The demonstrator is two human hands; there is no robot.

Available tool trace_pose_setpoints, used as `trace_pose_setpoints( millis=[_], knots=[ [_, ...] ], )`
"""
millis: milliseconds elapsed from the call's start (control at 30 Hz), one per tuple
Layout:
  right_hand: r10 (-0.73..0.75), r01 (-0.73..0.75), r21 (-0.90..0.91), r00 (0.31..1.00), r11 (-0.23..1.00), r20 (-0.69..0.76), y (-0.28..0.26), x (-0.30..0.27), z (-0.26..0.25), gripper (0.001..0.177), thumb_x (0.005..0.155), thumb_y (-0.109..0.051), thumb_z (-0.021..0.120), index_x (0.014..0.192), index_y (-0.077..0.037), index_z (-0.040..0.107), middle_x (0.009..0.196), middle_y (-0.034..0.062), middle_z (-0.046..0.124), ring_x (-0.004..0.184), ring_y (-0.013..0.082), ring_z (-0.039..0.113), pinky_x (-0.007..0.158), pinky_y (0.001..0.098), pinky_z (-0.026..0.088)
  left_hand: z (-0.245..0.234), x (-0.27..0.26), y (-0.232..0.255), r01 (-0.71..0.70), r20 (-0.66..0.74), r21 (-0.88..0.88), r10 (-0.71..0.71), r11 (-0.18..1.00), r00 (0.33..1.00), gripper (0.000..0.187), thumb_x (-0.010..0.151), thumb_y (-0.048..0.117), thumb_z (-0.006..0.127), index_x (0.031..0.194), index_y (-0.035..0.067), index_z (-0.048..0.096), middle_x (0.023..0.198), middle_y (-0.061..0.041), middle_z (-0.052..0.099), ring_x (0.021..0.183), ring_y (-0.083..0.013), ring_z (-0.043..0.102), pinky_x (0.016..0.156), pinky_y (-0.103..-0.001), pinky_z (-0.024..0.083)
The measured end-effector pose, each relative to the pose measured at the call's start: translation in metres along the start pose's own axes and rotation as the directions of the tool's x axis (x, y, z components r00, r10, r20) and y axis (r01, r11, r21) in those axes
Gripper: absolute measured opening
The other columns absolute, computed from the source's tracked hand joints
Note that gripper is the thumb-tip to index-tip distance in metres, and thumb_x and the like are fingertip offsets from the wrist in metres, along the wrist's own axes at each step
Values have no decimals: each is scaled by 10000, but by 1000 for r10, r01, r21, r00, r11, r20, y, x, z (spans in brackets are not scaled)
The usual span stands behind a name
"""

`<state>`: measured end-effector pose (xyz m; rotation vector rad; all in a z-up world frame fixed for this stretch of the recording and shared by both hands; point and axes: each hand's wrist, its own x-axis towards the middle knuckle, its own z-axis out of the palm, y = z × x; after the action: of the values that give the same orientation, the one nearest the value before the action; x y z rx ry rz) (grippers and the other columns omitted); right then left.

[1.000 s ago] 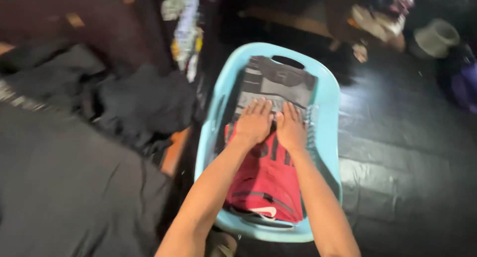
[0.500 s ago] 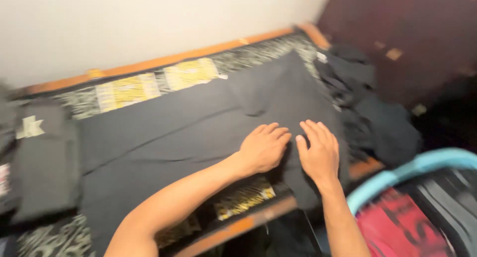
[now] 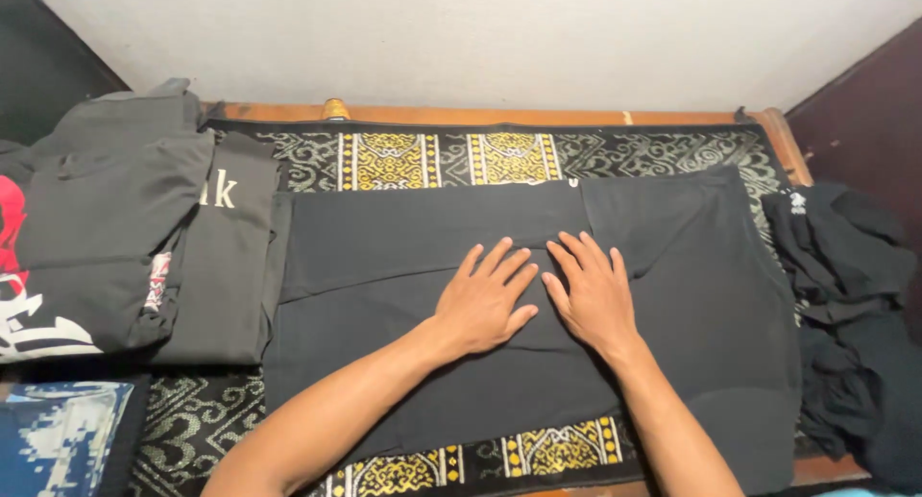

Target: The person sorts through a pile of clothes and places them into a laundry basket. They then lay a black shirt flat on a patterned surface and fold it by hand.

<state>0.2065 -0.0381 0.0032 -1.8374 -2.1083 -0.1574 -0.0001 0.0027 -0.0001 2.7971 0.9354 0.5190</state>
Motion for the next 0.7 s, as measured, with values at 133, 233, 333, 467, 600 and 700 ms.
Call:
trace_pose_setpoints(
  millis=[133,233,333,467,600,700],
  knots=[
    [38,-33,96,998,995,-46,-3,-6,5,469,940,-341,650,1365,-144,624,1455,71,581,1413,319,477,1124,612,331,-10,-2,0,14,-84,-48,-18,999,996,594,909,426,663,1386,81,578,1532,-150,487,1391,-367,438,1081,-511,378],
    [89,-79,141,994,987,-61,-11,-13,0,525,922,-308,665,1404,-107,606,1396,86,595,1383,335,487,1124,599,342,-16,-6,2,33,-92,-70,-39,997,995,613,897,401,696,1392,59,580,1498,-157,523,1278,-331,503,994,-482,419],
    [75,-64,116,993,991,-87,-13,-4,-1,474,921,-293,682,1366,-135,633,1378,88,604,1359,328,508,1129,578,354,-13,-7,-5,19,-119,-13,-20,1000,993,606,871,420,709,1345,60,594,1427,-142,558,1278,-329,510,993,-486,418],
    [92,-81,121,992,989,-89,-13,-10,-2,465,906,-288,689,1342,-132,648,1357,89,613,1342,321,525,1125,576,351,-12,-9,-3,9,-131,-20,-11,1000,991,602,880,416,712,1352,63,592,1421,-136,568,1272,-325,514,996,-475,417],
    [103,-90,142,991,986,-88,-11,-9,0,456,899,-289,702,1323,-127,659,1309,99,623,1315,316,538,1119,567,355,-19,-6,-1,15,-135,-48,-22,999,991,649,868,405,712,1375,23,575,1371,-126,592,1232,-314,531,965,-467,419],
    [96,-81,139,990,987,-99,-10,-7,-2,451,888,-295,715,1308,-136,670,1240,93,630,1266,305,560,1107,557,367,-20,-5,-1,14,-146,-37,-19,999,989,678,855,410,717,1373,0,565,1323,-130,605,1202,-312,540,962,-465,418]
  ],
)
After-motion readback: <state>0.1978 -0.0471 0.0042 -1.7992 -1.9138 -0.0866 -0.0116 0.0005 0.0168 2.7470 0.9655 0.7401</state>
